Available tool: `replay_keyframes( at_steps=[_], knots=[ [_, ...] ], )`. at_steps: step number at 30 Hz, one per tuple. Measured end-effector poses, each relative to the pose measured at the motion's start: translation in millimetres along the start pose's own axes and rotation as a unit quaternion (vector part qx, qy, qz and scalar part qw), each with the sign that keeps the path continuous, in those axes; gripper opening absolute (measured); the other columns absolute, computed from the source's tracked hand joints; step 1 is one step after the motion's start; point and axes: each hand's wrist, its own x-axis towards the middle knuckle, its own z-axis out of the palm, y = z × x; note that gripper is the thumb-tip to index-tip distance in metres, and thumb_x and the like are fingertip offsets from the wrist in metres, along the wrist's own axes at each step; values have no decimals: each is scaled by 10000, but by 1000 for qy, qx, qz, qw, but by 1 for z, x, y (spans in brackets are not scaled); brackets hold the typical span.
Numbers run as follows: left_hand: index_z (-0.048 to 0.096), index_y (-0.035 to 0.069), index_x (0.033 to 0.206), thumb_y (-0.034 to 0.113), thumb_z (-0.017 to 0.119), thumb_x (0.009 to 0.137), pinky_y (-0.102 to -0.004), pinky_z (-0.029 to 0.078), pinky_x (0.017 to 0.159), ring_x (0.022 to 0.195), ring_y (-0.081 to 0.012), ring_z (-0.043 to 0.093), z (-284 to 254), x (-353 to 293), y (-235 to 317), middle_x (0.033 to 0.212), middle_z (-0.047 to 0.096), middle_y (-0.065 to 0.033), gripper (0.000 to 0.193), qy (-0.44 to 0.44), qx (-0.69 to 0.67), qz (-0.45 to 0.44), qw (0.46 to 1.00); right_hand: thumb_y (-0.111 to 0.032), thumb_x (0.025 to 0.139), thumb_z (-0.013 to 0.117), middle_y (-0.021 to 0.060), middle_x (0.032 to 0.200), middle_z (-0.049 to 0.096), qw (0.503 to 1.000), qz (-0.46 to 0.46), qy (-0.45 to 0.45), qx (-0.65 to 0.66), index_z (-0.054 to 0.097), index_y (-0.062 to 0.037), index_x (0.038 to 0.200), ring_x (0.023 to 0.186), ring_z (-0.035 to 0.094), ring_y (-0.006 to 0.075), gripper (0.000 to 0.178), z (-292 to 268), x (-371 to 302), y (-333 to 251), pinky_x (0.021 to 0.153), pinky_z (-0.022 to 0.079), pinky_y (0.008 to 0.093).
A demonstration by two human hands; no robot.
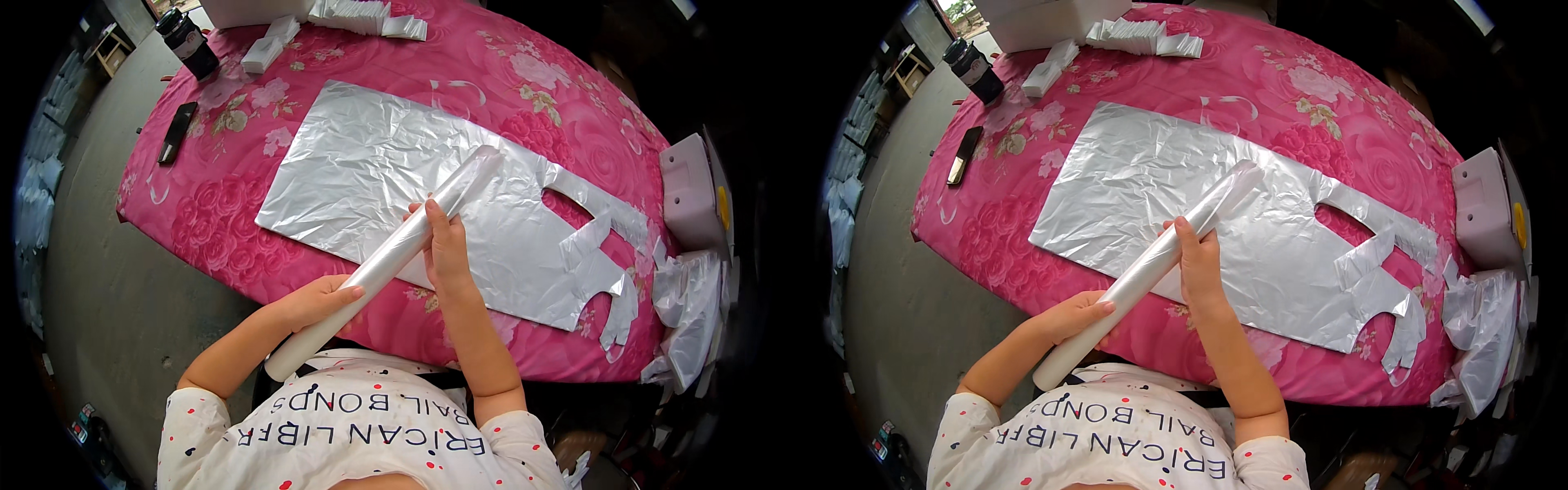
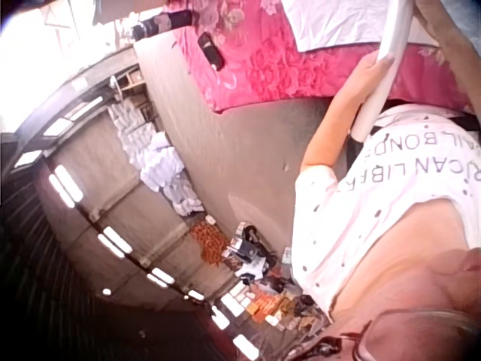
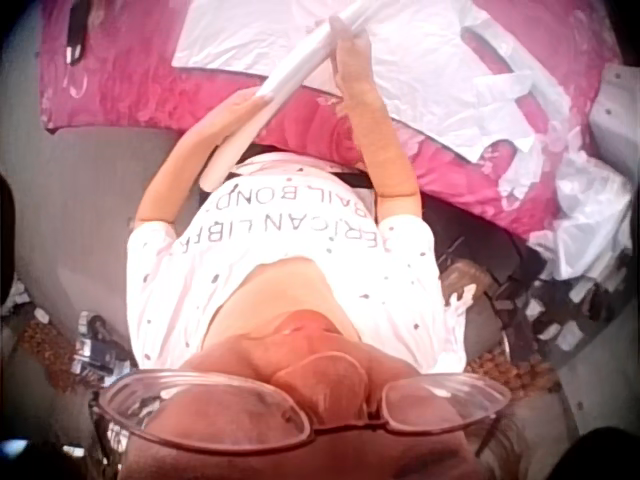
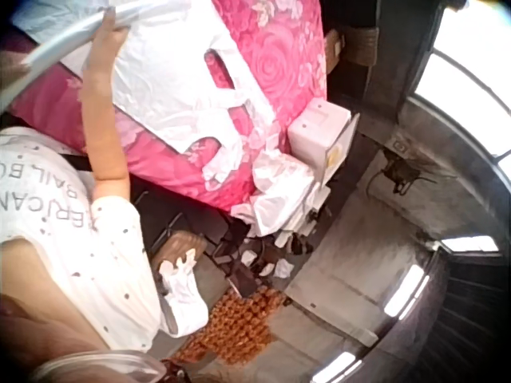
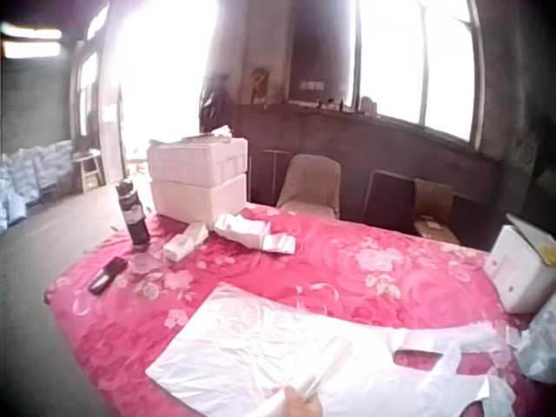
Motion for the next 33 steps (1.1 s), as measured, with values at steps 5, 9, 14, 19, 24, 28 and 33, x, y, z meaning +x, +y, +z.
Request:
replay_keyframes(
  at_steps=[5, 9, 14, 19, 24, 28, 33],
  knots=[
    [507, 25, 1093, 300, 505, 907, -269, 488, 595, 661, -106, 559, -7, -18, -19, 807, 575, -50, 332, 50, 88, -58, 993, -252, 864, 579, 48, 941, 578, 959, -55, 84, -267, 455, -1, 1169, 785, 532, 92, 414, -59, 33, -37, 695, 442, 221],
    [526, 11, 1068, 303, 530, 893, -283, 491, 617, 677, -119, 567, -9, -29, -31, 816, 584, -60, 340, 74, 133, -71, 986, -271, 832, 630, 11, 861, 559, 944, -34, 49, -325, 539, 5, 1049, 707, 478, 70, 363, -66, 49, -62, 649, 412, 232],
    [526, 10, 1075, 314, 538, 887, -291, 490, 623, 681, -118, 564, -11, -34, -36, 815, 584, -56, 357, 68, 117, -79, 988, -334, 825, 627, -7, 758, 565, 889, 53, -9, -454, 627, -14, 906, 650, 470, 72, 330, -66, 58, -70, 621, 403, 238],
    [498, -4, 1059, 251, 537, 887, -281, 495, 601, 644, -127, 564, -15, -32, -39, 793, 574, -72, 310, 44, 67, -110, 991, -363, 801, 645, 1, 731, 574, 856, 109, -102, -495, 628, -22, 893, 605, 504, 75, 354, -51, 46, -77, 562, 410, 236],
    [491, 9, 1046, 248, 607, 814, -271, 488, 586, 629, -126, 565, -24, -28, -51, 786, 575, -74, 352, -36, 2, -91, 995, -290, 816, 644, 0, 702, 574, 852, 122, -148, -487, 620, -31, 854, 564, 513, 71, 264, -61, 51, -84, 525, 413, 217],
    [474, 12, 1100, 205, 608, 807, -270, 485, 584, 621, -128, 566, -24, -22, -60, 789, 583, -80, 376, -110, -103, -63, 987, -188, 836, 627, -3, 678, 563, 870, 88, -149, -461, 605, -30, 819, 560, 507, 67, 161, -62, 52, -88, 523, 412, 207],
    [463, -14, 1171, 307, 629, 789, -258, 487, 591, 606, -117, 576, -16, -11, -72, 785, 604, -95, 526, -191, -160, -65, 966, -161, 836, 622, -6, 661, 546, 865, 32, -152, -477, 592, -14, 799, 558, 485, 59, 155, -67, 56, -99, 524, 410, 207]
  ],
)
